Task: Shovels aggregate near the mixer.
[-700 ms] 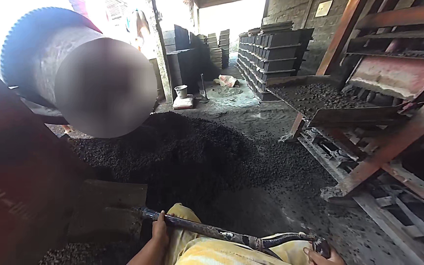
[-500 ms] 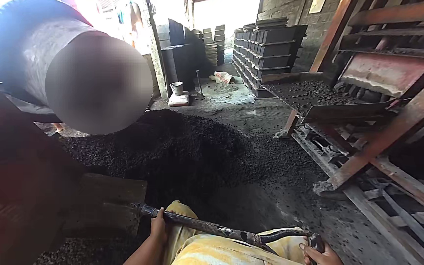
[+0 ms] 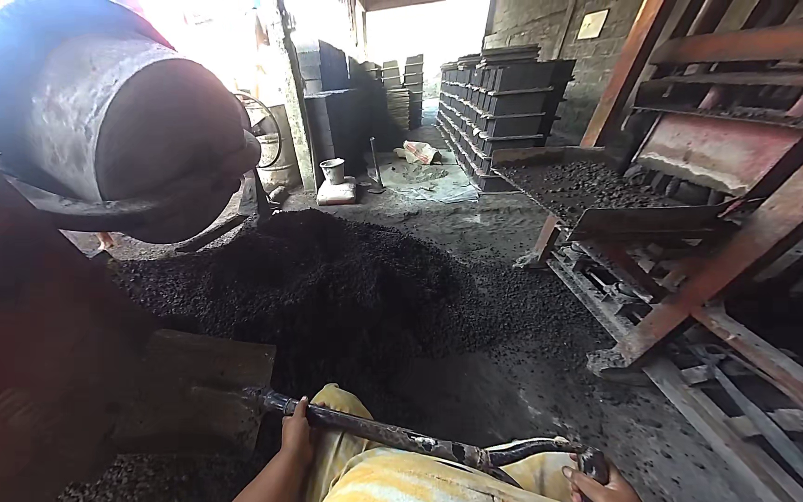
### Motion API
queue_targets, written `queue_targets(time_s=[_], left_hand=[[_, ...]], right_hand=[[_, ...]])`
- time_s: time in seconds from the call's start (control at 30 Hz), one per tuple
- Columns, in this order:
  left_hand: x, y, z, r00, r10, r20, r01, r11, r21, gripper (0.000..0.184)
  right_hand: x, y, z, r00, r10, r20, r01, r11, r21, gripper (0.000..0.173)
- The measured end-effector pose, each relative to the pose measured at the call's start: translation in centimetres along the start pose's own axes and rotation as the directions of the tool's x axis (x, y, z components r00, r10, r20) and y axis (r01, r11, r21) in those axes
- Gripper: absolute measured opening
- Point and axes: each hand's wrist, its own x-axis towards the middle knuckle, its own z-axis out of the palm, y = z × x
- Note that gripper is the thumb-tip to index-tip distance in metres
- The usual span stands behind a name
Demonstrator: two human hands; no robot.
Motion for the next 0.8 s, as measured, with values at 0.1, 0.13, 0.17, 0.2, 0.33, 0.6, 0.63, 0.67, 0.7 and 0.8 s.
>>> queue_targets(time_s=[0.1, 0.13, 0.17, 0.2, 0.33, 0.6, 0.63, 0.67, 0.7, 0.8], left_hand=[[-0.03, 0.05, -0.24, 1.000, 0.006, -0.006, -0.006, 1.000, -0.009, 0.043], [0.00, 0.05, -0.31, 1.000, 0.007, -0.006, -0.007, 1.000, -0.012, 0.043], [0.01, 0.06, -0.39, 1.000, 0.008, -0.006, -0.008, 1.000, -0.017, 0.043], [0.04, 0.00, -0.48, 1.000, 0.008, -0.008, -0.008, 1.000, -0.022, 0.042], [-0.21, 0.04, -0.60, 1.000, 0.011, -0.009, -0.011, 1.000, 0.002, 0.043], [0.16, -0.18, -0.31, 1.000, 0.012, -0.002, -0.012, 1.000, 0.008, 0.045], [0.21, -0.18, -0.23, 1.000, 0.008, 0.001, -0.008, 1.000, 0.005, 0.045], [0.24, -0.18, -0.13, 1.000, 0.006, 0.001, -0.006, 1.000, 0.000, 0.044], [0.23, -0.14, -0.01, 1.000, 0.006, -0.001, -0.006, 1.000, -0.002, 0.043], [0.10, 0.02, 0.19, 1.000, -0.005, 0.000, 0.005, 1.000, 0.004, 0.042]], right_hand=[[-0.03, -0.24, 0.29, 1.000, 0.006, -0.003, -0.006, 1.000, 0.004, 0.041], [-0.04, -0.32, 0.37, 1.000, 0.007, -0.001, -0.007, 1.000, 0.005, 0.042], [-0.05, -0.35, 0.40, 1.000, 0.007, 0.004, -0.007, 1.000, 0.009, 0.042], [-0.09, -0.39, 0.41, 1.000, 0.010, 0.009, -0.010, 1.000, 0.017, 0.041], [-0.20, -0.56, 0.43, 1.000, -0.002, 0.023, 0.001, 1.000, 0.022, 0.039], [-0.27, -0.70, 0.23, 1.000, 0.011, 0.013, -0.012, 1.000, 0.010, 0.040], [-0.42, -0.84, 0.28, 1.000, 0.012, 0.006, -0.012, 1.000, 0.018, 0.039], [-0.53, -0.95, 0.29, 1.000, 0.011, 0.000, -0.011, 1.000, 0.025, 0.038], [-0.56, -0.95, 0.26, 1.000, 0.010, -0.003, -0.010, 0.999, 0.033, 0.037], [-0.36, -0.62, 0.13, 1.000, -0.005, -0.006, 0.005, 0.999, 0.040, 0.037]])
